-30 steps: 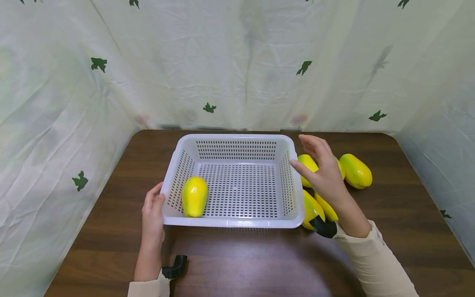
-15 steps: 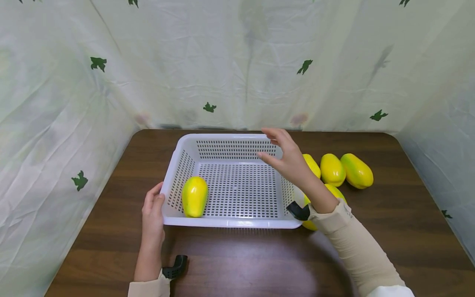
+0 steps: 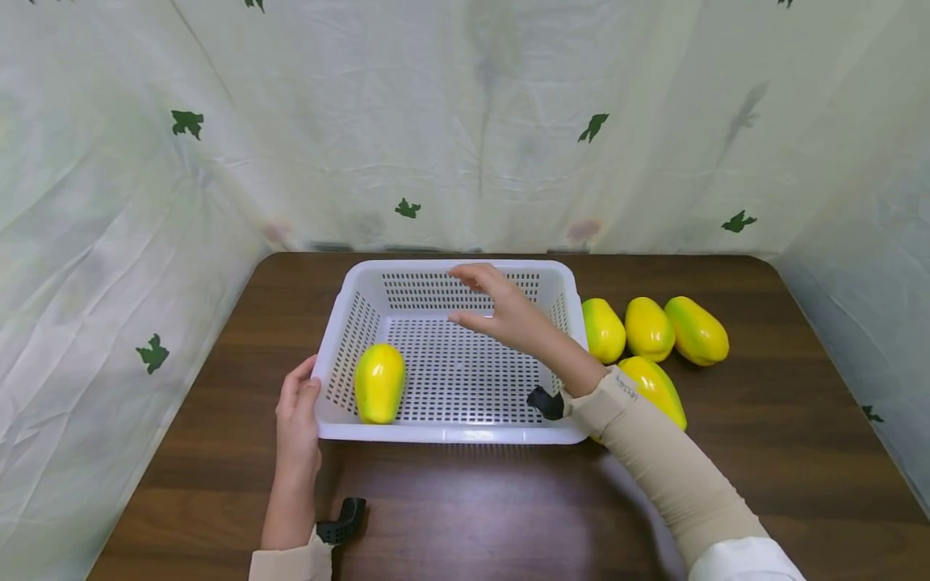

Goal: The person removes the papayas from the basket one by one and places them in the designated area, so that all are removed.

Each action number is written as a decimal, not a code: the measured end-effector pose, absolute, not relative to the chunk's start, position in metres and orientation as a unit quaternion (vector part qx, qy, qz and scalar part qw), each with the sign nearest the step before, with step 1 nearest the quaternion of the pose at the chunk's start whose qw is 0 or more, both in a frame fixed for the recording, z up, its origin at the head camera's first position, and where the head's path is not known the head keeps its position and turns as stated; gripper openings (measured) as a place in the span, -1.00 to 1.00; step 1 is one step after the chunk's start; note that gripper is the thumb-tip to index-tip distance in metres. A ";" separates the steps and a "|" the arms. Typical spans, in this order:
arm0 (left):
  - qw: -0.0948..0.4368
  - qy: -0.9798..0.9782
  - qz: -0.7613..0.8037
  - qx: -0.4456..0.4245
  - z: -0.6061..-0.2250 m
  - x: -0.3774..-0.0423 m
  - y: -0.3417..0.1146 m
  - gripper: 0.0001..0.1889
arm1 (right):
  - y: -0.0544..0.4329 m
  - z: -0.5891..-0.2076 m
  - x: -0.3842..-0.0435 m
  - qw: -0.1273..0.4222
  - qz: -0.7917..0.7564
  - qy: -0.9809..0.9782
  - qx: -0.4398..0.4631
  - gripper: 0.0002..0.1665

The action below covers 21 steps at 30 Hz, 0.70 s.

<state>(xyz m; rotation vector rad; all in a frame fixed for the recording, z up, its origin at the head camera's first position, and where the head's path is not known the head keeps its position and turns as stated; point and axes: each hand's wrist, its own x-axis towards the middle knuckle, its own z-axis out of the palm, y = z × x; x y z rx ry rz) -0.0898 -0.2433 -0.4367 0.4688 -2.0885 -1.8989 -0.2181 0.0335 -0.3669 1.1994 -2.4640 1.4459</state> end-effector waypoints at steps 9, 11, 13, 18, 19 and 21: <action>0.140 -0.719 -0.662 0.158 -0.435 -0.091 -0.243 -0.62 | -0.002 -0.376 -0.223 -0.084 0.448 -0.795 0.400 -0.26; 0.139 -0.719 -0.662 0.156 -0.435 -0.091 -0.243 -0.62 | -0.008 -0.378 -0.224 -0.097 0.446 -0.795 0.399 -0.26; 0.140 -0.720 -0.661 0.158 -0.435 -0.091 -0.243 -0.62 | -0.015 -0.381 -0.226 -0.110 0.444 -0.795 0.399 -0.26; 0.142 -0.725 -0.654 0.166 -0.437 -0.090 -0.243 -0.62 | -0.029 -0.388 -0.227 -0.149 0.440 -0.792 0.396 -0.24; 0.142 -0.725 -0.653 0.166 -0.438 -0.090 -0.243 -0.62 | -0.031 -0.389 -0.228 -0.156 0.436 -0.792 0.397 -0.23; 0.143 -0.725 -0.653 0.166 -0.438 -0.089 -0.243 -0.62 | -0.036 -0.392 -0.229 -0.170 0.423 -0.795 0.400 -0.21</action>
